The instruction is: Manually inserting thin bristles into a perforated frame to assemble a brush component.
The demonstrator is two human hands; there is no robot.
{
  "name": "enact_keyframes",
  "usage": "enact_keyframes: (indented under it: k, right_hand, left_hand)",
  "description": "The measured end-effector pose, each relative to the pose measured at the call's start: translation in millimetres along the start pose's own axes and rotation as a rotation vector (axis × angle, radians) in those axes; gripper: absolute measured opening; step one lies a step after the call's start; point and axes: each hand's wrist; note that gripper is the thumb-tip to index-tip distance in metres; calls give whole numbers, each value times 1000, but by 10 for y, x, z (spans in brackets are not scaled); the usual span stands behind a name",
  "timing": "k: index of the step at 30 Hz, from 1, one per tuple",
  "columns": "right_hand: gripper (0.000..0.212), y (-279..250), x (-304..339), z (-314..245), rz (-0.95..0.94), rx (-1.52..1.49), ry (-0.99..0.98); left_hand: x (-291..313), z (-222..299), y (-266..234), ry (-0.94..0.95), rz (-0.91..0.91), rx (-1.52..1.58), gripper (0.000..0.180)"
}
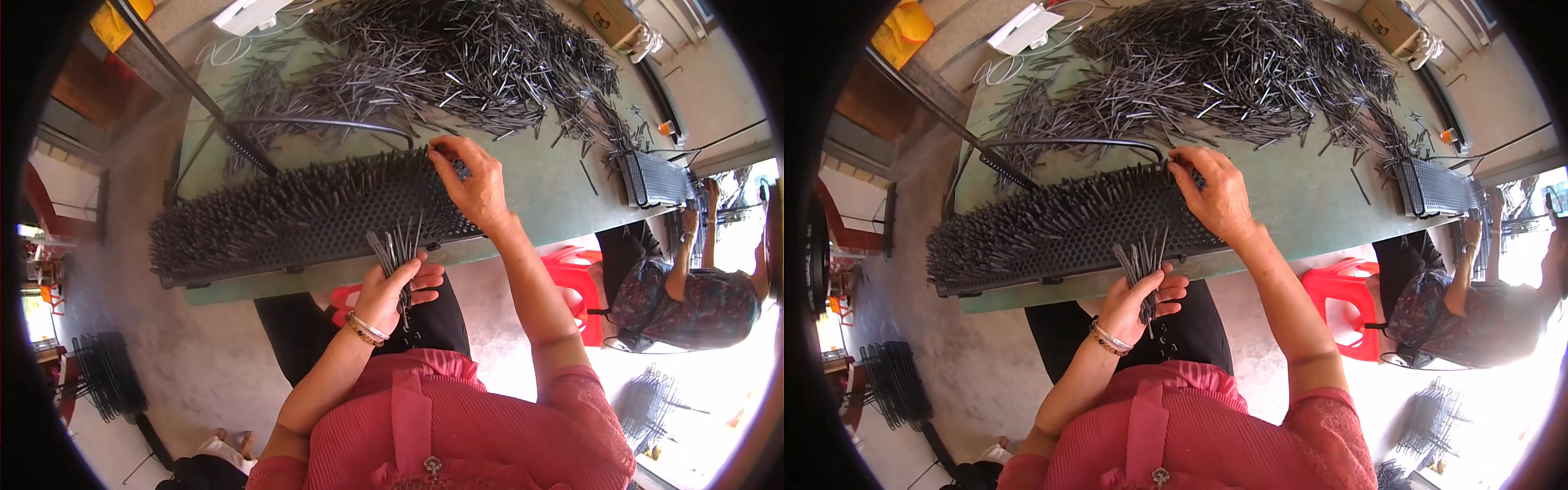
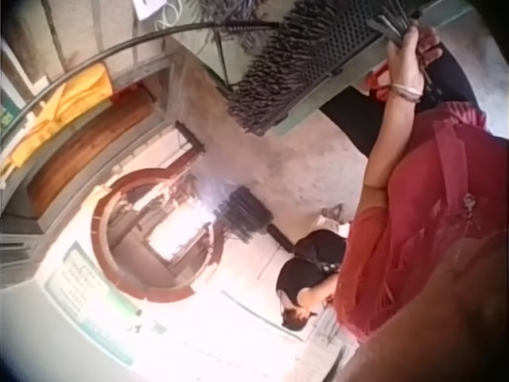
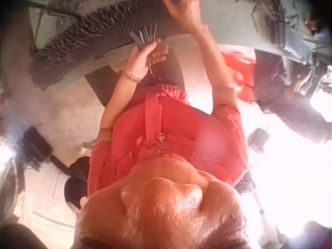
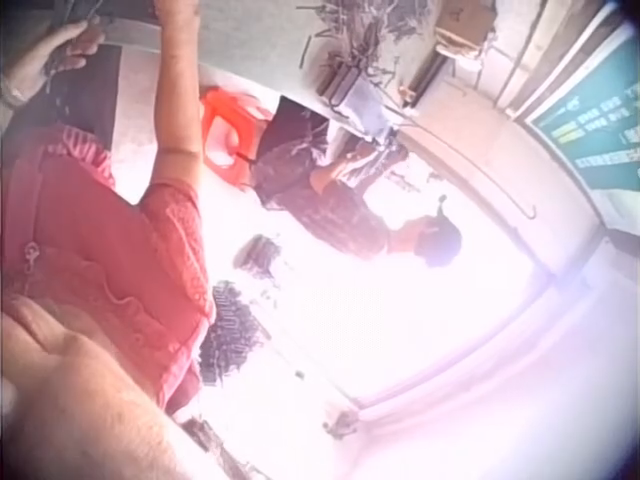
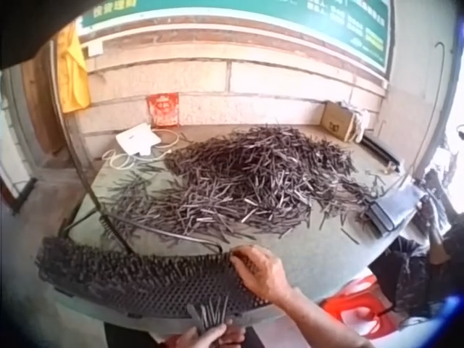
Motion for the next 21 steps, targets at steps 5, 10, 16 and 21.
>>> enact_keyframes:
  k: [5,10,16,21]
  right_hand:
    - [15,24,27,-2,-5,-21,37]
    - [14,15,38,-33,5,2,15]
    - [14,36,62,-41,64,83,-26]
    - [16,44,85,-32,94,122,-31]
  left_hand:
    - [17,11,0,5,-16,-8,25]
    - [8,-24,-47,11,-42,-19,27]
    - [2,13,-24,10,-44,-30,28]
    - [6,24,-21,8,-55,-43,28]
Point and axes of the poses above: each hand's wrist, its own x-axis away from the middle knuckle, its own y-axis out of the palm, z = x × y, and after that the axes turned 1 degree about x, right-handed
